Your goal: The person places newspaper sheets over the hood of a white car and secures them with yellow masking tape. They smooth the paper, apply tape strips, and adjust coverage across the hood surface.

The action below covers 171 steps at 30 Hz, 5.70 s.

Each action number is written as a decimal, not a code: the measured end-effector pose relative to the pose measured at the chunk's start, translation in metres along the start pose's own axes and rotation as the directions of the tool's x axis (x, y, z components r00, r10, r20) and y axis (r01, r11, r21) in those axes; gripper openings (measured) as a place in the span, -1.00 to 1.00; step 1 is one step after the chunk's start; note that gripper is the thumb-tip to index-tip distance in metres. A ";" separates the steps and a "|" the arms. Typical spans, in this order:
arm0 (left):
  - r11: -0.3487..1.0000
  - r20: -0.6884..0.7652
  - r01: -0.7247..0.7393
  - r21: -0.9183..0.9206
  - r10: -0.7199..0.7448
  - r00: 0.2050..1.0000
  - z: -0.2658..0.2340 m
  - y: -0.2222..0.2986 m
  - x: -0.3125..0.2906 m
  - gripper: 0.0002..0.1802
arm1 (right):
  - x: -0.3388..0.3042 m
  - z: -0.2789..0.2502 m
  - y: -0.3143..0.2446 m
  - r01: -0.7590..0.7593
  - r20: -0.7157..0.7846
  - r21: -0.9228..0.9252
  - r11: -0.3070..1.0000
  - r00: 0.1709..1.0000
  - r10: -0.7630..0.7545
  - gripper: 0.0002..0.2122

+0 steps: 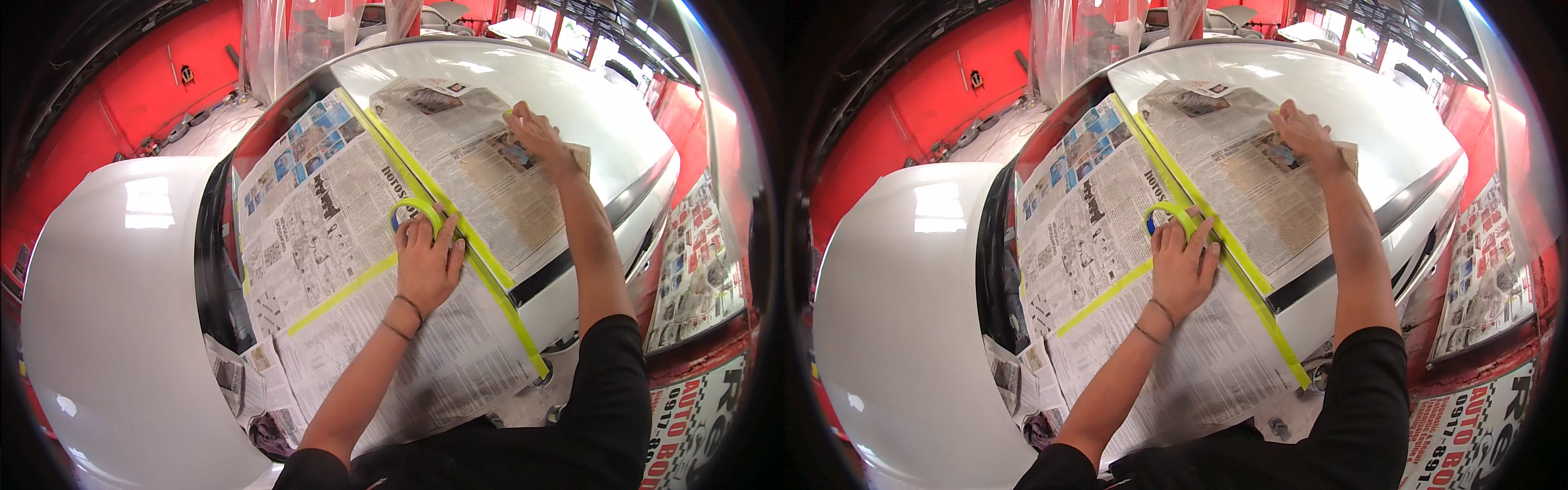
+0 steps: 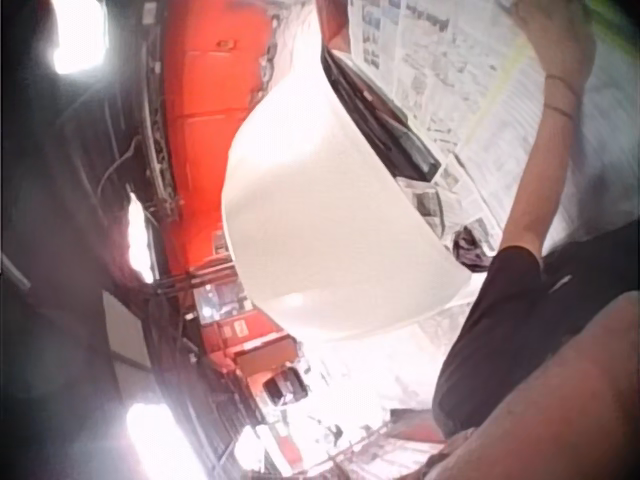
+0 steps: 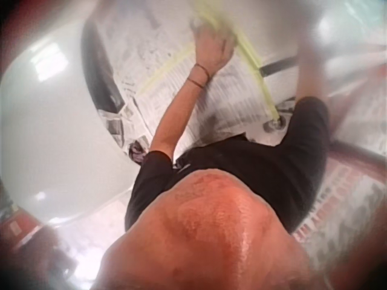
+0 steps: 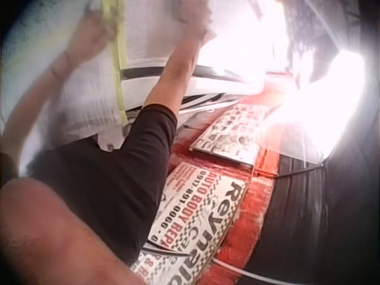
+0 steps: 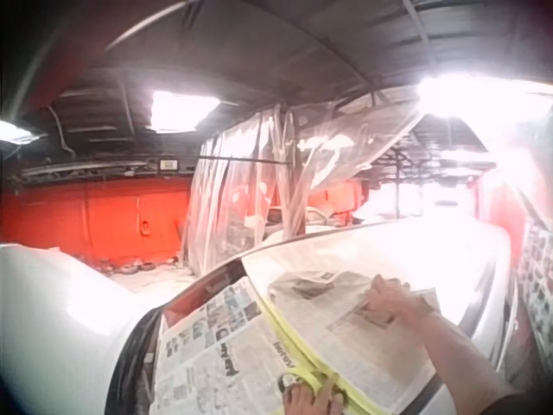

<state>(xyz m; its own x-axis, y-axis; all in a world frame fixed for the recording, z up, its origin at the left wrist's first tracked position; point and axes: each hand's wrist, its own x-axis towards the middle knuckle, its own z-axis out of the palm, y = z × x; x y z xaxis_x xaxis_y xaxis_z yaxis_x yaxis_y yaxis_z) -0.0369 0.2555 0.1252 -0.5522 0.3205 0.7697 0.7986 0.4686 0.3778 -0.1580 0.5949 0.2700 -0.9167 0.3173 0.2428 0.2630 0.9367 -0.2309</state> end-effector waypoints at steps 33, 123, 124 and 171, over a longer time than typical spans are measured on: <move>0.981 0.069 -0.168 0.098 0.162 0.984 0.022 -0.012 0.093 -0.51 | -0.009 0.007 0.046 -0.125 -0.402 0.054 0.991 0.906 0.136 -0.45; 0.956 0.121 0.023 -0.293 0.013 0.993 -0.061 -0.151 0.133 -0.63 | 0.097 0.014 0.012 0.289 -0.216 0.188 0.939 0.945 -0.248 -0.49; 0.955 0.206 0.186 -0.230 -0.139 0.969 -0.097 -0.143 0.102 -0.63 | 0.072 0.017 0.013 0.424 -0.305 -0.045 0.905 0.856 -0.416 -0.51; 0.729 -0.232 0.683 0.048 -0.656 0.718 -0.187 0.028 -0.376 -0.61 | -0.261 0.003 -0.019 0.568 0.148 -0.254 0.783 0.823 -0.548 -0.35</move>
<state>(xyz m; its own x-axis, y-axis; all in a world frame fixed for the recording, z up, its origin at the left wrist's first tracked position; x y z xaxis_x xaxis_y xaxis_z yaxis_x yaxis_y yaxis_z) 0.2380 -0.0056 -0.0577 -0.8648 -0.2688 0.4241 0.1938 0.6003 0.7759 0.0753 0.4940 0.2083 -0.9433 -0.2746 0.1867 -0.2381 0.9513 0.1960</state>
